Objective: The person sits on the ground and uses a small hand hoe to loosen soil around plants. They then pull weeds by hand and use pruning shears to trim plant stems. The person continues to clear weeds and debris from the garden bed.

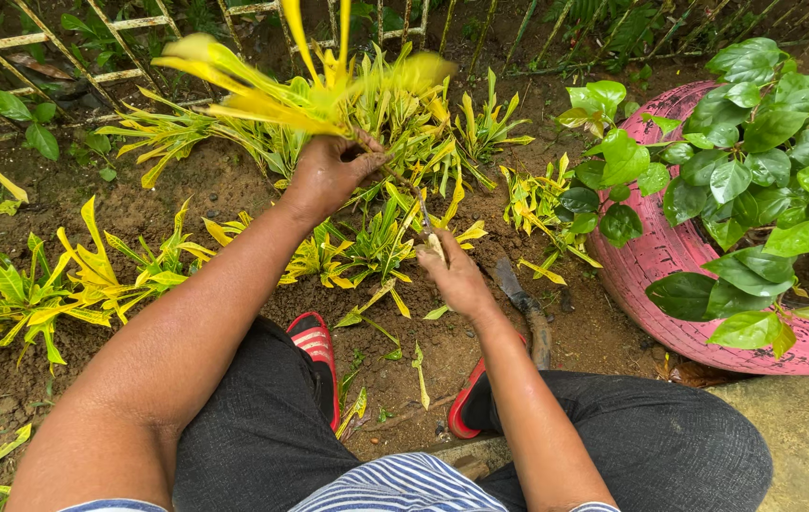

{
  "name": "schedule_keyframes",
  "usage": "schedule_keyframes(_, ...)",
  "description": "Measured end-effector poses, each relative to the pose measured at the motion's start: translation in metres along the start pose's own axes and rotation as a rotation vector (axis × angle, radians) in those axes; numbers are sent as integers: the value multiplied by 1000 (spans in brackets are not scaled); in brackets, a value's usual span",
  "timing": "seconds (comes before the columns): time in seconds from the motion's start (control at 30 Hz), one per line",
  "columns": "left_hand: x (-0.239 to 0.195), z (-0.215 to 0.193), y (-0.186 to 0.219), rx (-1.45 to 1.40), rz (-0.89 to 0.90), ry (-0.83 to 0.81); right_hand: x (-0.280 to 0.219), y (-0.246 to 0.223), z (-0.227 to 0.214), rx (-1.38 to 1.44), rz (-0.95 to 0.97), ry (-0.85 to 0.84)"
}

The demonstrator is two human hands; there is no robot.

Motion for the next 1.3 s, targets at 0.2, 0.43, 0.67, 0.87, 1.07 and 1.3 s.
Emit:
schedule_keyframes(0.2,2,-1,-6,107,-70,58,-13,-24,-12,-230,-160,289)
schedule_keyframes(0.43,4,-1,-31,66,-173,46,-17,-27,-10,-204,-207,229)
schedule_keyframes(0.67,4,3,-48,-58,-252,34,-11,-13,4,-55,-136,49)
schedule_keyframes(0.87,3,8,-48,-40,-267,30,-10,-12,6,-36,-137,2)
schedule_keyframes(1.07,0,14,-48,-14,-262,9,-13,-12,10,-4,-97,-42)
schedule_keyframes(1.3,0,18,-56,-20,-274,-9,-5,-5,14,3,-144,-5)
Point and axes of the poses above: each hand's wrist, its own x-axis towards the middle knuckle, its own z-axis out of the palm, y = z × x, the point moved 10 cm from there along x, towards the middle knuckle, and after that the axes turned 10 degrees about z, right-handed, at the moved point
